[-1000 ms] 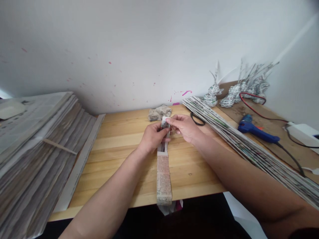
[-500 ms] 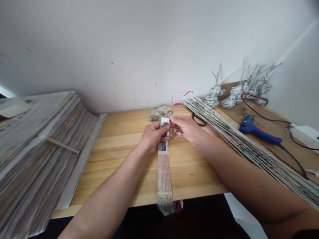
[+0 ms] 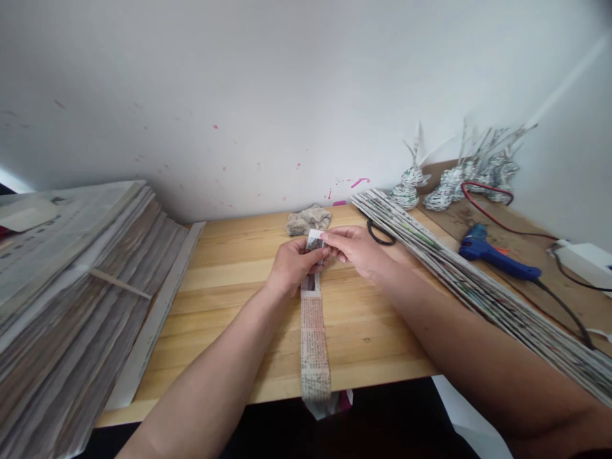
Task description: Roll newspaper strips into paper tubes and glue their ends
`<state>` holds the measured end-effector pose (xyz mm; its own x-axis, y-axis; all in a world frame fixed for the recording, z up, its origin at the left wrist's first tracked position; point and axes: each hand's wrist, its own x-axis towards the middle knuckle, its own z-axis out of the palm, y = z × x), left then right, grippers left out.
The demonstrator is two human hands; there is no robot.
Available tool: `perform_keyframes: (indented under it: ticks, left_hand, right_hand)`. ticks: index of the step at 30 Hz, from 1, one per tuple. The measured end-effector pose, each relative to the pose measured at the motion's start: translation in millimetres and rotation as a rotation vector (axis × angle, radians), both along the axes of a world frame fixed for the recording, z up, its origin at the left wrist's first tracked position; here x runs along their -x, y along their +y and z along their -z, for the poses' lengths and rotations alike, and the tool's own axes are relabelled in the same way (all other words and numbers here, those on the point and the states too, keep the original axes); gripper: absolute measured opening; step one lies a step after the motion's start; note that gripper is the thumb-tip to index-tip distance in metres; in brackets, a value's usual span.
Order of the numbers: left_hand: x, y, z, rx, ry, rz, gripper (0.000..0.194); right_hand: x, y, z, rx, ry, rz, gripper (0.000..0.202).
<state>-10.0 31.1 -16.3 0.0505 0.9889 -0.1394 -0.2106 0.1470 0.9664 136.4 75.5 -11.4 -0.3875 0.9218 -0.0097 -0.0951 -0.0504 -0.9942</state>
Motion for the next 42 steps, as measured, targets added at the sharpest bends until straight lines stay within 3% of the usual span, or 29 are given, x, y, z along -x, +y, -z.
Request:
perform_keyframes:
  ticks: [12,21,33,42]
  left_hand:
    - [0.0,0.4,3.6,0.005,-0.014,-0.029,0.038]
    - [-0.7,0.7,0.2,-0.013,0.021,-0.109,0.036]
    - [0.1,0.2,1.5,-0.042,0.021,-0.042,0.034]
    - [-2.9,-2.1,-1.1,-0.089,0.104,-0.043,0.024]
  right_hand:
    - [0.0,-1.8,-1.8,-0.010,-0.011,-0.012,0.028]
    - [-1.2,2.0,3.9,-0.148,-0.087,0.039,0.030]
    - [-2.2,2.4,2.2,-0.025,0.038,0.010,0.032]
    - [1.7,1.5,3.0,0.036,0.068,0.093,0.037]
